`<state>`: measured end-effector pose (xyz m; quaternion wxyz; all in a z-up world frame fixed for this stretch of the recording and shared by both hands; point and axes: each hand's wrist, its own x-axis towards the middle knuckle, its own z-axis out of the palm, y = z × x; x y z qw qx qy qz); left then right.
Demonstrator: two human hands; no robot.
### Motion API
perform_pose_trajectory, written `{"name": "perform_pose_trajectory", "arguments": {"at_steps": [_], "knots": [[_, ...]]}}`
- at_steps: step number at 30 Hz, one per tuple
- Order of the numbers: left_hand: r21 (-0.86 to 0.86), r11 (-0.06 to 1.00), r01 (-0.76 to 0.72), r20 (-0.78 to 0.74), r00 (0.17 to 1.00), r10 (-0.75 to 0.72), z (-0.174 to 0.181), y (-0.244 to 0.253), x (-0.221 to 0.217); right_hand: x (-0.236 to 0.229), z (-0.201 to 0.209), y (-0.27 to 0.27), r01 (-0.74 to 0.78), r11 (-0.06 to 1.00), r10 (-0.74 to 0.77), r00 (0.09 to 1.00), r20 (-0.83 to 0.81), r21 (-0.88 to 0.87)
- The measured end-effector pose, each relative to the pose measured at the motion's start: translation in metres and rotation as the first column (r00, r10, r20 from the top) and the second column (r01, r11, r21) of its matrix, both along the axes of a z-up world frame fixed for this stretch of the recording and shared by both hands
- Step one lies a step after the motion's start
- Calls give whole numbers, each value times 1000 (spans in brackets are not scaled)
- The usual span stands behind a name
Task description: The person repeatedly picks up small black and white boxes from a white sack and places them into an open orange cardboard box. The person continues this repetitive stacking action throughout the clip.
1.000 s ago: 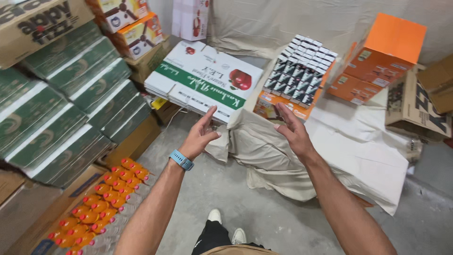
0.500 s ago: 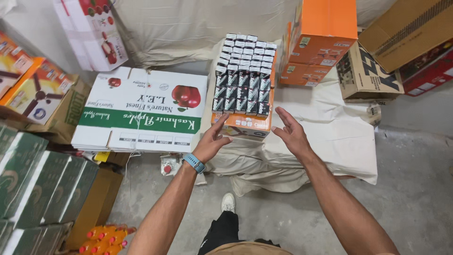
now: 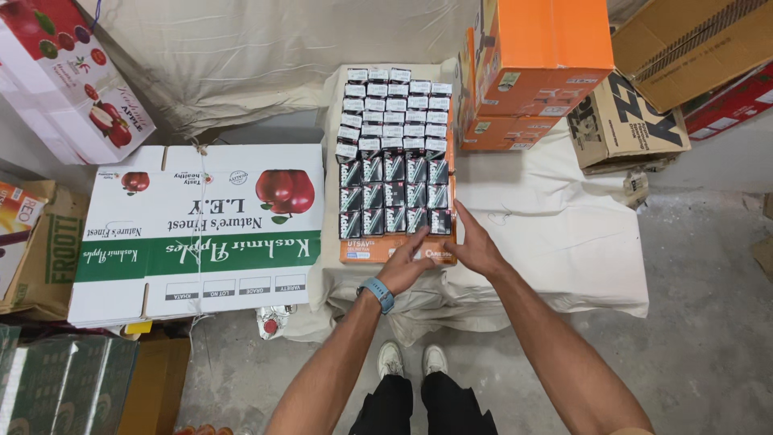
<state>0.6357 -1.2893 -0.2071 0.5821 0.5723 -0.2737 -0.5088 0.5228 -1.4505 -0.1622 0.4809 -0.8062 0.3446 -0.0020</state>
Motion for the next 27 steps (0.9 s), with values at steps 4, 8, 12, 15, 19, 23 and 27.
{"name": "perform_pose_trajectory", "arguments": {"at_steps": [4, 8, 12, 15, 19, 23, 27], "knots": [[62, 998, 2, -67, 998, 2, -18, -9, -11, -3, -32, -1, -20, 1000, 20, 999, 24, 0], [86, 996, -29, -72, 997, 35, 0, -13, -16, -8, -46, 0, 30, 994, -15, 990, 144, -108], [84, 993, -85, -39, 995, 88, 2, -11, -20, -17, -57, -1, 94, 990, -68, 969, 238, -101], [40, 985, -170, 14, 985, 170, 14, -18, -22, -15, -35, -2, 83, 993, -53, 952, 300, -88], [40, 933, -358, -140, 922, 360, -3, -30, -20, -5, -4, -15, 6, 999, 11, 931, 365, -47], [-62, 868, -493, -198, 858, 473, 28, -37, -8, 13, 35, -24, -60, 997, 21, 849, 529, 56], [-173, 767, -618, -267, 779, 568, 87, -32, -1, 27, 78, -17, -126, 971, -27, 787, 616, 203]]}}
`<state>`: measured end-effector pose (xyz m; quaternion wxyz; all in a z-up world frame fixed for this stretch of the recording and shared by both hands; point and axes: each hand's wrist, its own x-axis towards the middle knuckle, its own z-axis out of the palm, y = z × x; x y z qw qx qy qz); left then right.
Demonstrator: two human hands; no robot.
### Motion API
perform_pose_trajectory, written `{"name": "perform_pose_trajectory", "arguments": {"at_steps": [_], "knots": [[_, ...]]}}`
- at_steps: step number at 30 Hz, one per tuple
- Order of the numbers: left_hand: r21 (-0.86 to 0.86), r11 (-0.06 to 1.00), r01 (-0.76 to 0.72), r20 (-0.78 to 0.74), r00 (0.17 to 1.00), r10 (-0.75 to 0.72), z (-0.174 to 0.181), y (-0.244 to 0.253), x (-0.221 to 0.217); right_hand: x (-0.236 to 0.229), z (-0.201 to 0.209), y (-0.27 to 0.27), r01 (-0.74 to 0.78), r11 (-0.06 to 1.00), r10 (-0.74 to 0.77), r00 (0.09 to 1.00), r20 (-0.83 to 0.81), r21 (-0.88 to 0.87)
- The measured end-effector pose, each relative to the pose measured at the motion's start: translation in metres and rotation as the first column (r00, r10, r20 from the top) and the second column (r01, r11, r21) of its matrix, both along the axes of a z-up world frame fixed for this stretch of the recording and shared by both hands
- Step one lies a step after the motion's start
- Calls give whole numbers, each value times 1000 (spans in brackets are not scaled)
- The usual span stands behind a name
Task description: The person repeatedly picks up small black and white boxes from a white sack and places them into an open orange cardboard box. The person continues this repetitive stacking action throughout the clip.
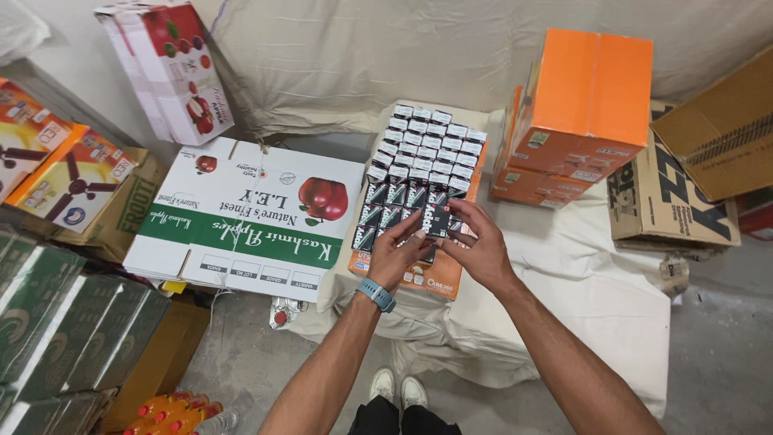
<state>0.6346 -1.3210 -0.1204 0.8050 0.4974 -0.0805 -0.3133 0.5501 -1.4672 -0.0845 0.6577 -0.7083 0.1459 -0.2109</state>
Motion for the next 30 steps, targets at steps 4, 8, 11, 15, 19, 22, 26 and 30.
{"name": "perform_pose_trajectory", "arguments": {"at_steps": [4, 8, 11, 15, 19, 22, 26, 30], "knots": [[-26, 994, -102, 0, 995, 103, 32, 22, 3, 16, 11, 11, -89, 995, 85, 992, 88, 37], [-22, 981, -190, 0, 982, 190, 45, 54, 2, 28, 22, 35, -186, 982, 180, 976, 123, 34], [-21, 966, -257, -13, 966, 257, 49, 84, 1, 39, 19, 55, -275, 961, 272, 954, 128, 13], [-44, 935, -352, -23, 936, 351, 55, 144, -7, 54, 15, 108, -395, 918, 387, 909, 154, 22], [-20, 889, -458, 1, 889, 458, 64, 210, -24, 58, 23, 171, -494, 869, 481, 857, 184, 32], [-12, 839, -544, 11, 839, 544, 62, 271, -39, 58, 29, 232, -572, 820, 559, 809, 183, 24], [-27, 773, -634, 4, 773, 634, 65, 368, -73, 51, 31, 331, -675, 737, 662, 729, 171, 23], [13, 678, -735, 14, 678, 735, 79, 469, -124, 26, 44, 441, -779, 627, 767, 622, 159, 18]]}}
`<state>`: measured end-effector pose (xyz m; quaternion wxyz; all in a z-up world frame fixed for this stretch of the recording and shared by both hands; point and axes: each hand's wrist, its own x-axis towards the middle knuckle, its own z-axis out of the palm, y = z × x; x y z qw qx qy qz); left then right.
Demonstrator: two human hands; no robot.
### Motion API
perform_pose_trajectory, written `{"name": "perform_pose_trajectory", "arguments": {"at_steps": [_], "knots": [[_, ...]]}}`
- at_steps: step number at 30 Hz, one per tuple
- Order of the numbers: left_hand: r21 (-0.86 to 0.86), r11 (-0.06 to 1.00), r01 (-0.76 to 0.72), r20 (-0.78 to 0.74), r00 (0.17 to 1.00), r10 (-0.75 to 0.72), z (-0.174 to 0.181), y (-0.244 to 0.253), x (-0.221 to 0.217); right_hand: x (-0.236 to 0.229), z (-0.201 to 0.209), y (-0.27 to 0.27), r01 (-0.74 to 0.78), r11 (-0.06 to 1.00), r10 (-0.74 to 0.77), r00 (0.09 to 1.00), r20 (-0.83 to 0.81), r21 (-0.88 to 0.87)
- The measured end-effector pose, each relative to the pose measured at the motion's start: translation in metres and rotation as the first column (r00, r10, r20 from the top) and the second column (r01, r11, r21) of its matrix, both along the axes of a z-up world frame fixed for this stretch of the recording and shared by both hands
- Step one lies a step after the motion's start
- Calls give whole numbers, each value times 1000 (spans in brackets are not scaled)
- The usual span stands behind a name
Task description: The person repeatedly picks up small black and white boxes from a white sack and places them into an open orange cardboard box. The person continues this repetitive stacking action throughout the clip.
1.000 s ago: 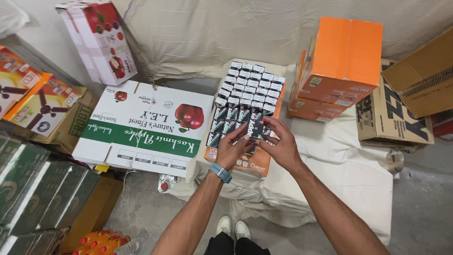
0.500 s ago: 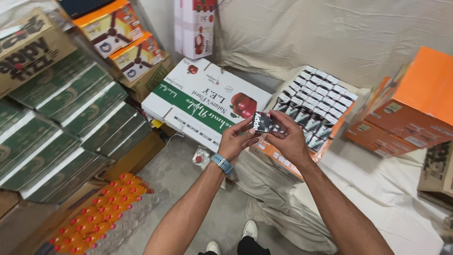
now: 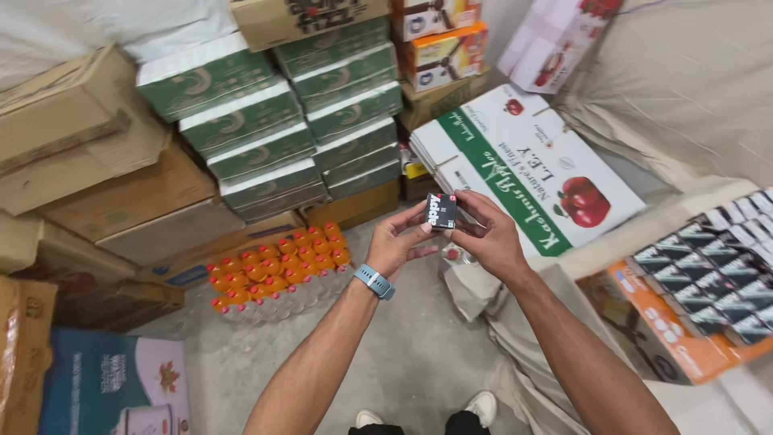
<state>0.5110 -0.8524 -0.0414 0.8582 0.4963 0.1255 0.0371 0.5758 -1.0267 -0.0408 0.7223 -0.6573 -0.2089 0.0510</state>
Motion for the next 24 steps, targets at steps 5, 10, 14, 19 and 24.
{"name": "perform_pose_trajectory", "arguments": {"at_steps": [5, 10, 14, 19, 24], "knots": [[34, 985, -169, 12, 986, 169, -1, 130, -66, -36, -5, 142, -171, 985, 171, 985, 19, 34], [15, 944, -331, 20, 944, 331, -6, 247, -130, -80, 3, 275, -336, 941, 335, 942, 15, 32], [-1, 873, -487, 14, 873, 487, -2, 325, -185, -110, 6, 375, -495, 868, 495, 869, 19, 31], [-25, 747, -664, 3, 747, 665, 1, 410, -245, -149, 11, 493, -690, 723, 690, 724, 17, 31], [-28, 600, -800, 0, 600, 800, -2, 490, -306, -195, -3, 611, -806, 592, 806, 592, 18, 14]]}}
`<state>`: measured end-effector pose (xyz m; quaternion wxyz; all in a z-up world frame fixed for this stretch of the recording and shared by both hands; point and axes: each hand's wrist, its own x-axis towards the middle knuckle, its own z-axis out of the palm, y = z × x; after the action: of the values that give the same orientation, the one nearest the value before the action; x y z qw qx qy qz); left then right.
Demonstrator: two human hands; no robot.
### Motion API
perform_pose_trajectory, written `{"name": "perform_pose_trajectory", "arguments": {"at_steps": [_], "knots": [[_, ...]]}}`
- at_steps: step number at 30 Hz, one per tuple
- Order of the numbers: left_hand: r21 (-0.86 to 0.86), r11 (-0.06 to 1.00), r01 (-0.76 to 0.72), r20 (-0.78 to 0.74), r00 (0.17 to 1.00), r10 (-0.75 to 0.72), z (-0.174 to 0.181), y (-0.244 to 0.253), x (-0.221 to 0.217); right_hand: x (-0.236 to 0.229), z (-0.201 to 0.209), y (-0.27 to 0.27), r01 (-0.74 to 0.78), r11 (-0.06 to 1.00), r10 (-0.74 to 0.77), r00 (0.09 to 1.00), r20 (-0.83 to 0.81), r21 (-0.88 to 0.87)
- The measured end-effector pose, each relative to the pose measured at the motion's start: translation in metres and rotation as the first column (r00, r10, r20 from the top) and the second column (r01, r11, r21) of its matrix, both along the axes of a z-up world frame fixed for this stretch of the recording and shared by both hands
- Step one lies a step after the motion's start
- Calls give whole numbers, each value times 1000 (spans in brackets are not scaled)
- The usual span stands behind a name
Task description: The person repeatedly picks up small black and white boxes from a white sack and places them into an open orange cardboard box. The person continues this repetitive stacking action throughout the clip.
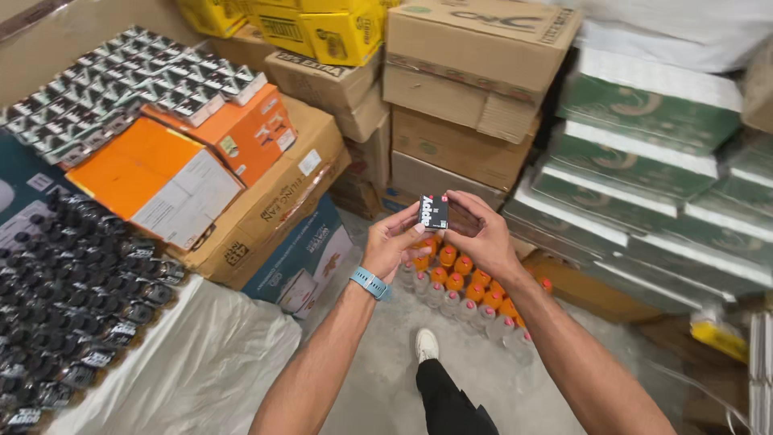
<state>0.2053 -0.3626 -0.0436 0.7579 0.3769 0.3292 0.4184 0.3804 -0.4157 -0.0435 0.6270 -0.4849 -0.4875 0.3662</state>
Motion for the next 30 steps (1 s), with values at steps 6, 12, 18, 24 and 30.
{"name": "perform_pose_trajectory", "arguments": {"at_steps": [6, 12, 18, 24, 30], "knots": [[-10, 969, -246, 16, 969, 246, -2, 99, -44, -39, 2, 138, -230, 973, 230, 973, -11, 1], [121, 864, -488, -28, 868, 495, -22, 177, -89, -87, 6, 247, -377, 926, 375, 926, 48, 33], [357, 740, -571, -62, 776, 628, -9, 221, -128, -154, 10, 310, -387, 922, 387, 919, 76, -24], [416, 781, -466, -281, 751, 598, 11, 256, -172, -207, 2, 367, -358, 928, 343, 929, 140, 101], [354, 805, -477, -253, 779, 573, 14, 307, -209, -250, -10, 428, -332, 935, 305, 932, 197, 124]]}}
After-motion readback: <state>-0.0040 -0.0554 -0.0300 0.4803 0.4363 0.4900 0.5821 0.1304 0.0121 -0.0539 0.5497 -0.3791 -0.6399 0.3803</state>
